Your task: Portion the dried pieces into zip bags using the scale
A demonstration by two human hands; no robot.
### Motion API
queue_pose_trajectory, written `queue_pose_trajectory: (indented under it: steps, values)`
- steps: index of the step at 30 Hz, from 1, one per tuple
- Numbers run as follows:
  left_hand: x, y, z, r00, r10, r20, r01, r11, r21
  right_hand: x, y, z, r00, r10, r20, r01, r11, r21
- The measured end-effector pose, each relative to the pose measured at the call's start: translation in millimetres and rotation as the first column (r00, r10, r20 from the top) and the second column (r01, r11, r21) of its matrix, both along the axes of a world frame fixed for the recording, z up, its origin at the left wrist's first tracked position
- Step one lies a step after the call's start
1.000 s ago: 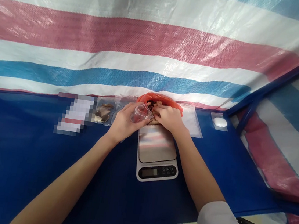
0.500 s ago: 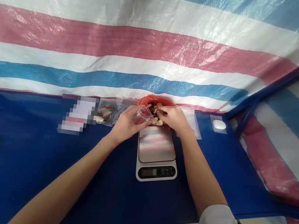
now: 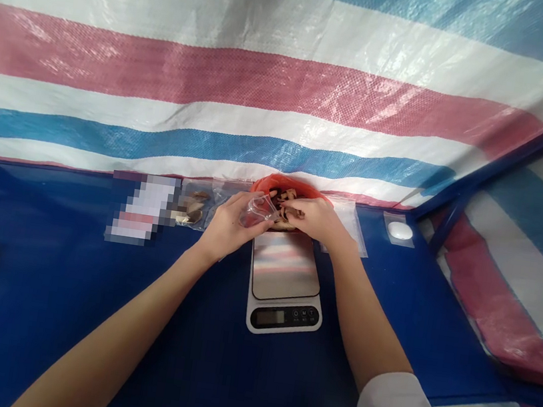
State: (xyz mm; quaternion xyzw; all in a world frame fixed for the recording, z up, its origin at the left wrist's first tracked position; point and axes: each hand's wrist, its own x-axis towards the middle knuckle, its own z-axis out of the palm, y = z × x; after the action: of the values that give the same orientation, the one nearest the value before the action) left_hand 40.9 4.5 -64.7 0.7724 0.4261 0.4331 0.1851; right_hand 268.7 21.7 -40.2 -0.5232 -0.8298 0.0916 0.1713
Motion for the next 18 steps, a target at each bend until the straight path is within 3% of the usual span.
queue_pose_trajectory:
  steps: [5,10,18]
  values:
    - [0,-1,0.9,1.000,-0.001,-0.001,0.001,1.000,0.002,-6,0,-1,0.996,0.059,0.070,-0.058,0.998,-0.020]
    - [0,-1,0.3,1.000,0.001,0.007,0.000,1.000,-0.012,-6,1,-2,0.998,-0.004,0.070,0.007,0.999,-0.043]
    - [0,0,-2.4,1.000,-0.014,0.014,0.014,1.000,-0.021,4,2,-5,0.970,0.013,-0.243,-0.014,1.000,-0.003]
